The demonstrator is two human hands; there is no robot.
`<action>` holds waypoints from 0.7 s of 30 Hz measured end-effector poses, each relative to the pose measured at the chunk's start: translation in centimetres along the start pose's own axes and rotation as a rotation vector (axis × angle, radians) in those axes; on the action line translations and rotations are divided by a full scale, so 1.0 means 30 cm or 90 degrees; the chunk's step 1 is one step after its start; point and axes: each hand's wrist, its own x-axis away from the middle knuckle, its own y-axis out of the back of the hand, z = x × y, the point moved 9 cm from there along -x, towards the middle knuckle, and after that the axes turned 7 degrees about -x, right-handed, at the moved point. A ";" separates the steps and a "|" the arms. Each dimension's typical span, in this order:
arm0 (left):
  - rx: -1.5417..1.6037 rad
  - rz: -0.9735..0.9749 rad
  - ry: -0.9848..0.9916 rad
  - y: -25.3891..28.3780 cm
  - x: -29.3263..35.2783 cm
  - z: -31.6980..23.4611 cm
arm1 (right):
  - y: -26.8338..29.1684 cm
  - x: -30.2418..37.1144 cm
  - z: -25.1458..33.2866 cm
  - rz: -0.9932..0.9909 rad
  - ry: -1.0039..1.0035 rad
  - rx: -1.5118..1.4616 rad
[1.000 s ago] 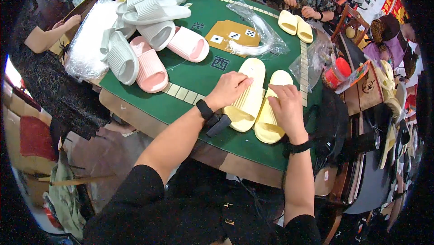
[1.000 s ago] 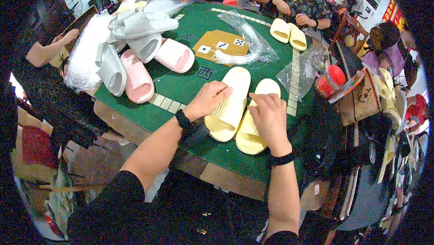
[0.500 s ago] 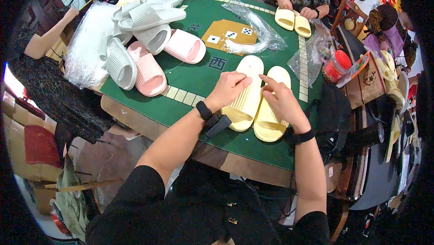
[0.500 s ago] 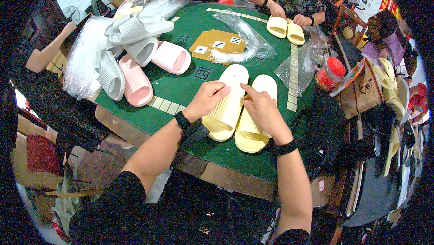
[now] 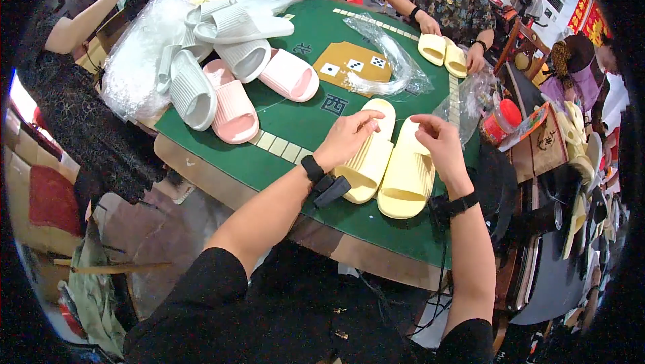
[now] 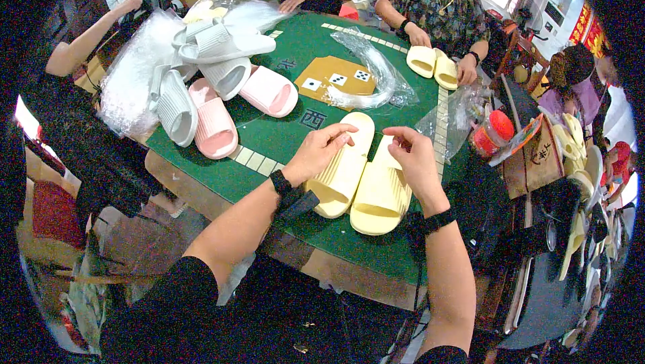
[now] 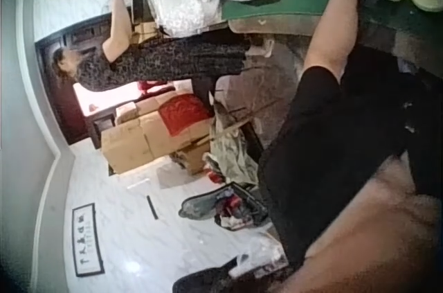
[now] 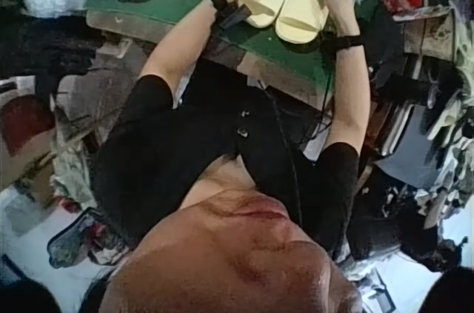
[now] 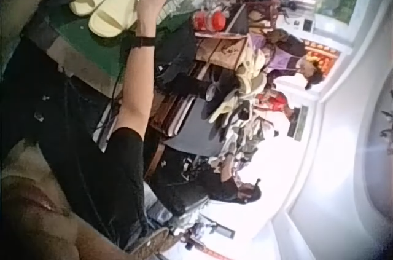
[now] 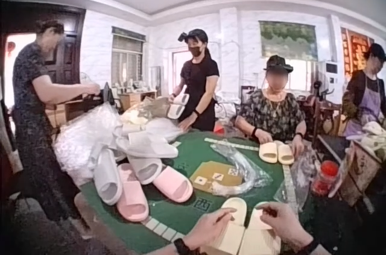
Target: Assembling components of various slides and sandals at a production table.
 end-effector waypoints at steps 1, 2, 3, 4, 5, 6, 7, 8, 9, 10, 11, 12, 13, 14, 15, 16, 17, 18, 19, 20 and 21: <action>-0.008 0.006 0.011 -0.002 -0.001 0.005 | 0.011 -0.002 -0.003 -0.010 -0.005 0.031; -0.007 0.002 0.008 0.000 -0.002 0.004 | 0.021 0.000 -0.007 -0.023 -0.005 0.022; -0.018 0.011 0.018 -0.004 -0.002 0.011 | 0.024 0.000 -0.011 -0.021 -0.001 0.024; -0.028 0.021 0.029 -0.006 -0.003 0.020 | 0.047 0.001 -0.006 -0.063 0.027 0.009; -0.029 0.017 0.028 0.000 -0.010 0.024 | 0.069 0.004 -0.004 -0.105 0.054 -0.008; -0.030 0.040 0.024 -0.006 -0.015 0.027 | 0.079 0.005 -0.012 -0.120 0.064 -0.038; -0.031 0.062 0.019 -0.013 -0.018 0.030 | 0.081 0.006 -0.025 -0.126 0.065 -0.025; -0.035 0.063 0.019 -0.011 -0.021 0.033 | 0.089 0.008 -0.040 -0.144 0.062 -0.022; 0.045 0.076 0.028 -0.017 -0.025 0.036 | 0.099 0.009 -0.058 -0.166 0.058 -0.036; 0.117 0.096 0.062 -0.027 -0.027 0.047 | 0.096 0.013 -0.071 -0.173 0.062 0.001; 0.120 0.091 0.033 -0.023 -0.027 0.029 | 0.087 0.014 -0.102 -0.169 0.036 -0.022; 0.126 0.093 0.042 -0.023 -0.020 0.026 | 0.078 0.016 -0.119 -0.162 0.031 -0.002; 0.132 0.097 0.050 -0.022 -0.014 0.020 | 0.069 0.019 -0.144 -0.154 0.007 0.000; 0.068 0.089 0.032 -0.011 -0.015 0.002 | 0.060 0.016 -0.156 -0.149 0.009 -0.035; 0.065 0.097 0.028 -0.008 -0.016 -0.013 | 0.066 0.020 -0.149 -0.161 0.038 -0.035; -0.009 0.088 0.024 0.000 -0.022 -0.027 | 0.063 0.019 -0.148 -0.163 0.049 -0.044; -0.077 0.076 0.017 0.006 -0.034 -0.045 | 0.070 0.023 -0.145 -0.171 0.052 -0.057; -0.101 0.054 -0.005 0.012 -0.042 -0.071 | 0.072 0.026 -0.115 -0.189 0.097 0.006; -0.105 0.043 -0.035 0.011 -0.046 -0.101 | 0.064 0.028 -0.107 -0.168 0.081 0.080; -0.137 0.050 -0.052 0.003 -0.053 -0.123 | 0.055 0.042 -0.047 -0.178 0.171 0.186; -0.166 0.054 -0.070 -0.006 -0.061 -0.145 | 0.049 0.052 -0.013 -0.182 0.211 0.192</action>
